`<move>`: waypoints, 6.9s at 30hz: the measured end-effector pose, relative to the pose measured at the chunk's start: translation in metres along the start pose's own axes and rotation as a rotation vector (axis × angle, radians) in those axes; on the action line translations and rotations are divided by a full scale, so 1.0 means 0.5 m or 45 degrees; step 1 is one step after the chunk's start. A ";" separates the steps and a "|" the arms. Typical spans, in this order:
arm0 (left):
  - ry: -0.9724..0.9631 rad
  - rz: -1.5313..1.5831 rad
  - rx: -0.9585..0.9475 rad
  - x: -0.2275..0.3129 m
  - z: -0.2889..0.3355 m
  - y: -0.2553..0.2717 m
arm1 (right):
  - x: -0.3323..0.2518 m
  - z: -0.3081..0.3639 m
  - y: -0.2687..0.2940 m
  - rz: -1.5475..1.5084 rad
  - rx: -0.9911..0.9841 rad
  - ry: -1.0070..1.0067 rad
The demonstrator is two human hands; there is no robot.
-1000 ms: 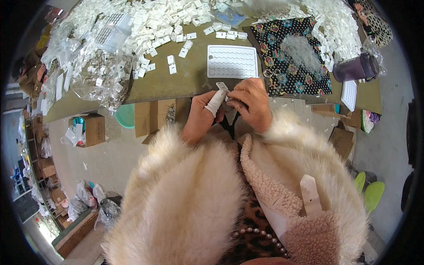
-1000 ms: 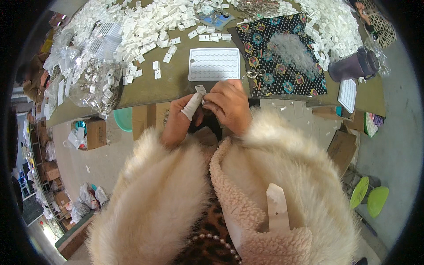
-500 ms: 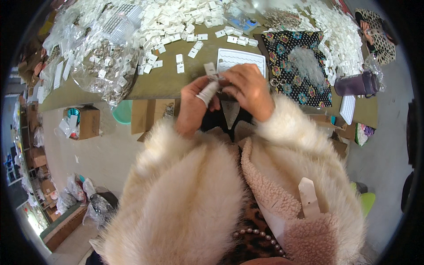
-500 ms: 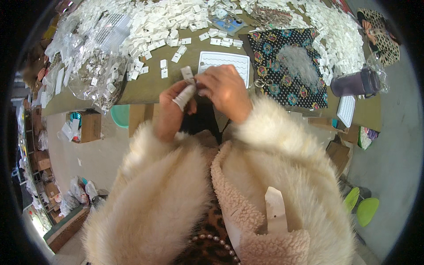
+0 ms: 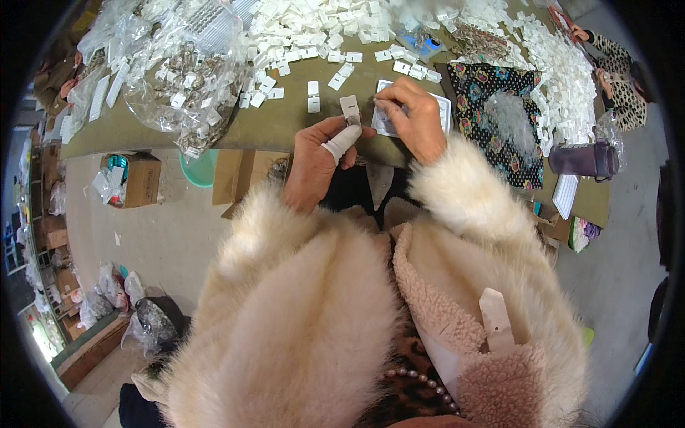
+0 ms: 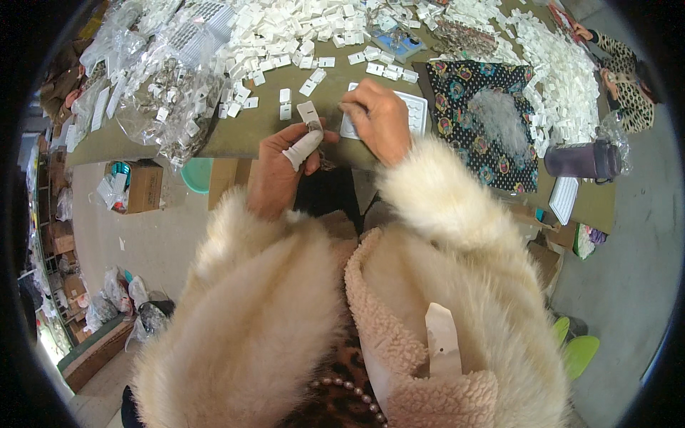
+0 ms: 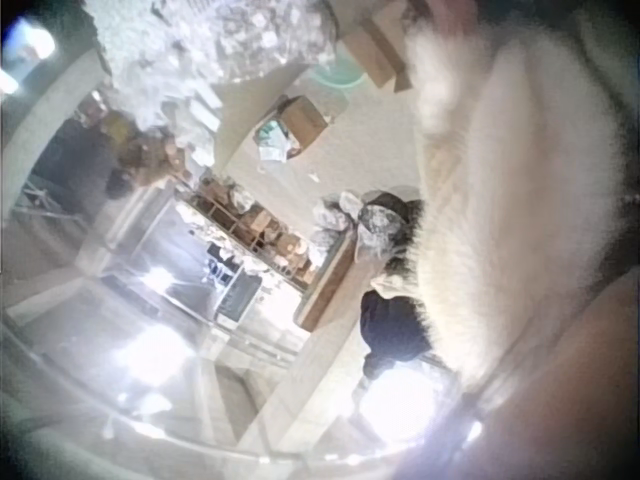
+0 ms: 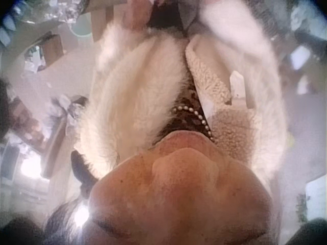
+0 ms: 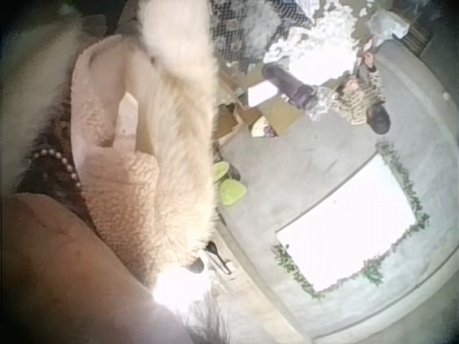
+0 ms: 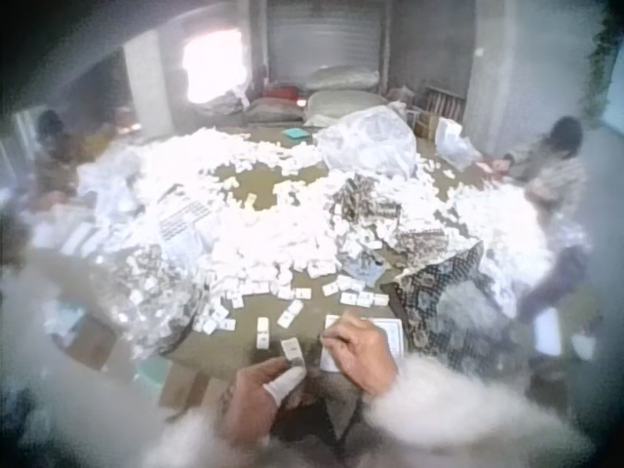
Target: The person assembles small electronic components by inserting a battery into a white plastic housing, attaching a metal contact, and testing the unit with a light. The person repeats this process for multiple units, placing finished items on a tray.
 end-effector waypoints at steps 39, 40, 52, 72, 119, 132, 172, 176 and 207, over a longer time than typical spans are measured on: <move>-0.871 -1.162 0.231 0.002 -0.057 0.023 | 0.078 -0.139 0.154 0.792 0.015 0.145; -0.937 -1.213 0.253 0.002 -0.063 0.026 | 0.114 -0.167 0.154 1.070 -0.064 0.047; -1.121 -1.454 0.134 -0.005 -0.052 0.012 | 0.332 -0.256 0.116 0.665 -0.346 -0.696; -1.289 -1.575 0.253 -0.012 -0.050 -0.002 | 0.224 -0.244 0.058 0.826 -0.302 -0.561; -1.043 -1.390 0.285 0.008 -0.101 0.041 | 0.134 -0.189 0.094 1.296 -0.353 0.118; -1.146 -1.442 0.511 0.078 -0.099 0.141 | 0.277 -0.207 0.094 0.558 -0.297 -0.491; -1.183 -0.620 0.620 0.106 -0.042 0.245 | -0.157 -0.084 -0.082 0.441 -0.786 0.992; -1.216 -0.667 0.539 0.093 -0.055 0.231 | -0.149 -0.069 -0.134 0.447 -1.017 0.974; -1.203 -1.070 0.574 0.096 -0.039 0.195 | -0.141 -0.114 -0.198 0.684 -1.062 1.269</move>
Point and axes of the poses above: each hand's wrist, its own z-axis away from the middle knuckle, its own y-axis out of the back of the hand, x = y × z, the point moved 6 cm from there along -z, towards the middle knuckle, and after that the axes turned 3 degrees about z, right-handed, at the moved point
